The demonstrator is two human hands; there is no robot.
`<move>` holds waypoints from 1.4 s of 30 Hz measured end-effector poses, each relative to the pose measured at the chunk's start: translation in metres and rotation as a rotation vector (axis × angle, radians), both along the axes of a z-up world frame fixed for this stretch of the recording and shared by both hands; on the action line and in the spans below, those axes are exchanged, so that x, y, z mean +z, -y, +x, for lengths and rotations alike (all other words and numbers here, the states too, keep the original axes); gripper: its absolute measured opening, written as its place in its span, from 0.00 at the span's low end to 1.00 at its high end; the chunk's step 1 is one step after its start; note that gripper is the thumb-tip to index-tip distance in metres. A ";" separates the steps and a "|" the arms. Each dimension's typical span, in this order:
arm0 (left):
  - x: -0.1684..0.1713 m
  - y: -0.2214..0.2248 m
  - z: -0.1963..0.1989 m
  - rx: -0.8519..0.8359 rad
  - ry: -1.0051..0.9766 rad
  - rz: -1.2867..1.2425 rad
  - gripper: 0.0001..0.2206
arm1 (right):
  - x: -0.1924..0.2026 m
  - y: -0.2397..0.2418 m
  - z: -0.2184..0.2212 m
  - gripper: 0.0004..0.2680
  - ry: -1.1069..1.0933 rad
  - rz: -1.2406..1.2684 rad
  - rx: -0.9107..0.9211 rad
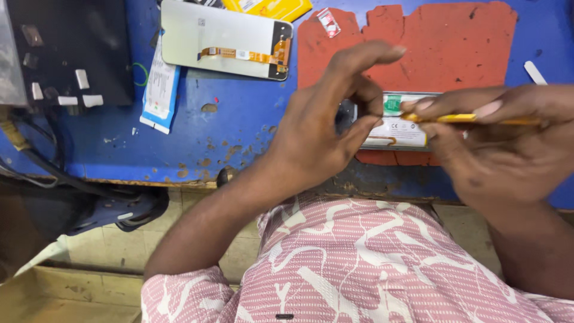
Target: The person removes the back cover of a smartphone, then uses a screwdriver to unscrew and remove internal components including the battery and camera module. The person handles the phone and tools throughout the process.
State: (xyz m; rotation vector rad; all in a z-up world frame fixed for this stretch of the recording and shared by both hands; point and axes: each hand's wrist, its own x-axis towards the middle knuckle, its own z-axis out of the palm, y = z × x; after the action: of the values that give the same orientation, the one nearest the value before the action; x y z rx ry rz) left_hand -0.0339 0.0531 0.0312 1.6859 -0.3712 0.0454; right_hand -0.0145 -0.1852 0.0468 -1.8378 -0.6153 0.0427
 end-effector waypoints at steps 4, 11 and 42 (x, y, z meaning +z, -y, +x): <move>-0.007 -0.004 -0.031 0.147 0.027 0.026 0.30 | 0.001 -0.018 -0.003 0.10 -0.056 0.130 0.084; -0.027 -0.013 -0.051 0.203 -0.084 -0.014 0.29 | -0.006 -0.033 -0.002 0.15 0.013 -0.035 0.144; -0.031 -0.034 -0.044 0.143 -0.027 0.383 0.45 | 0.008 -0.058 0.030 0.13 0.171 -0.276 0.156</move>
State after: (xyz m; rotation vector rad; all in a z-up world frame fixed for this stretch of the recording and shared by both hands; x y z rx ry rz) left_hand -0.0777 0.0872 -0.0003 2.0878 -0.2481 0.0595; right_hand 0.0151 -0.1268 0.0543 -2.0698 -0.9098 0.0779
